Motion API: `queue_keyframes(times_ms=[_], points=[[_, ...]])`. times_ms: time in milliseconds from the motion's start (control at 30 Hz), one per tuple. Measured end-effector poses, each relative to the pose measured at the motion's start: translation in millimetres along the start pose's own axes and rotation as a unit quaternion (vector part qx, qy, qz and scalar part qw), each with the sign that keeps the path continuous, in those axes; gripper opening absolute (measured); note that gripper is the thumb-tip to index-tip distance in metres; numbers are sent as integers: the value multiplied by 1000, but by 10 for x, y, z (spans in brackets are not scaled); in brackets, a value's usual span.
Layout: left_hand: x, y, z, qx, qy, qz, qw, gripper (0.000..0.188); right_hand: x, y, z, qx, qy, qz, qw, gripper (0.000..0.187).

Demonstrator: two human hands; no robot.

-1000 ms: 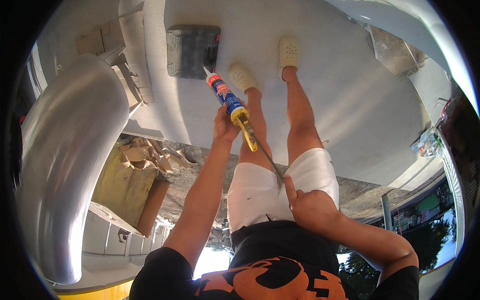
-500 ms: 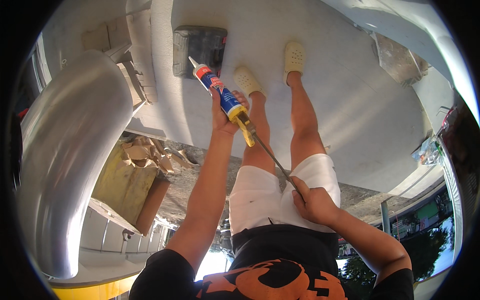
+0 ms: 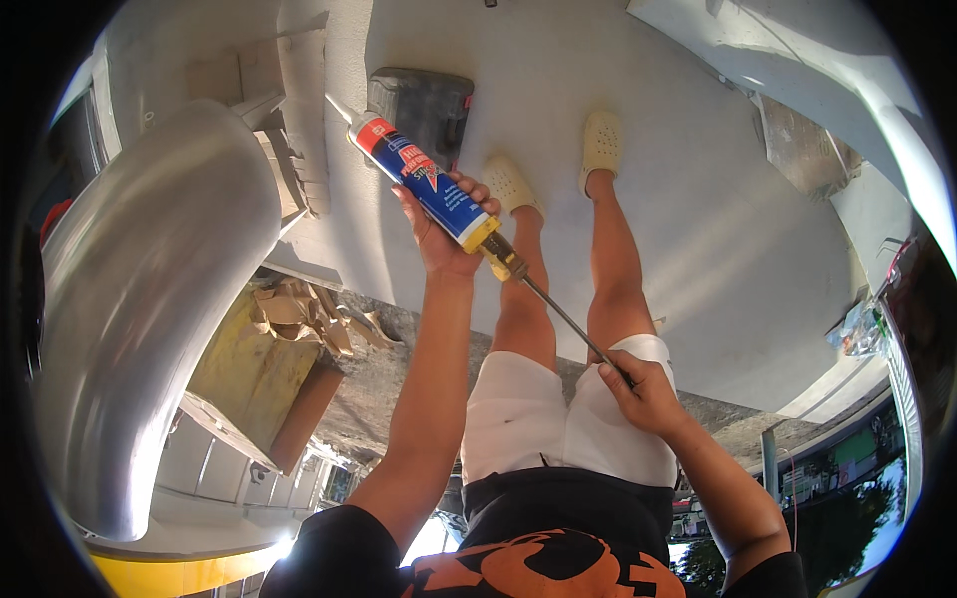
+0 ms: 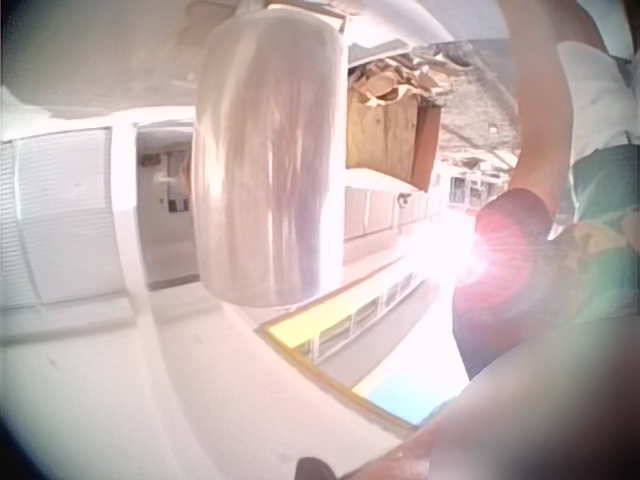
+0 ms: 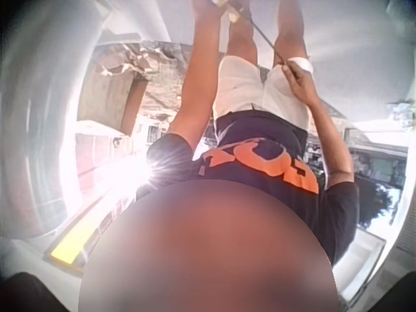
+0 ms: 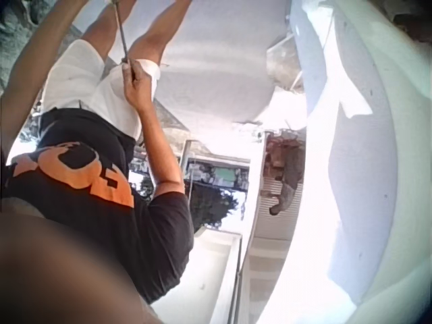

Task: The person organizes various tools and supplies on the floor, including a paintbrush, spray can, pliers, and a caulking gun. They place items into a metal tray and a plastic toolbox, then close both containers.

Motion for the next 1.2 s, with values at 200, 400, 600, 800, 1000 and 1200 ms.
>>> queue_keyframes(times_ms=[200,400,600,800,1000,1200], points=[[-28,-185,-346,87,43,-17,995,83,167,-18,50,-20,-20,35,999,21],[-114,-225,-700,195,139,-85,967,91,674,-167,66,-116,-48,60,990,19],[-95,-263,-693,227,131,-73,962,101,1259,504,238,-4,-125,143,982,37],[-310,-19,-455,347,115,1,931,103,1389,1873,624,108,-153,295,937,58],[-423,426,-339,346,151,56,924,99,1493,2338,540,51,-100,311,944,73],[-354,642,95,402,59,85,910,86,1491,2228,545,213,-162,292,918,53]])
Point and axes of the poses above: each hand's wrist, its own x-axis towards the middle knuckle, its own z-axis out of the back of the hand, y = z × x, the point moved 8 cm from there along x, towards the middle knuckle, and after that the axes turned 2 degrees about y, right-handed, at the moved point
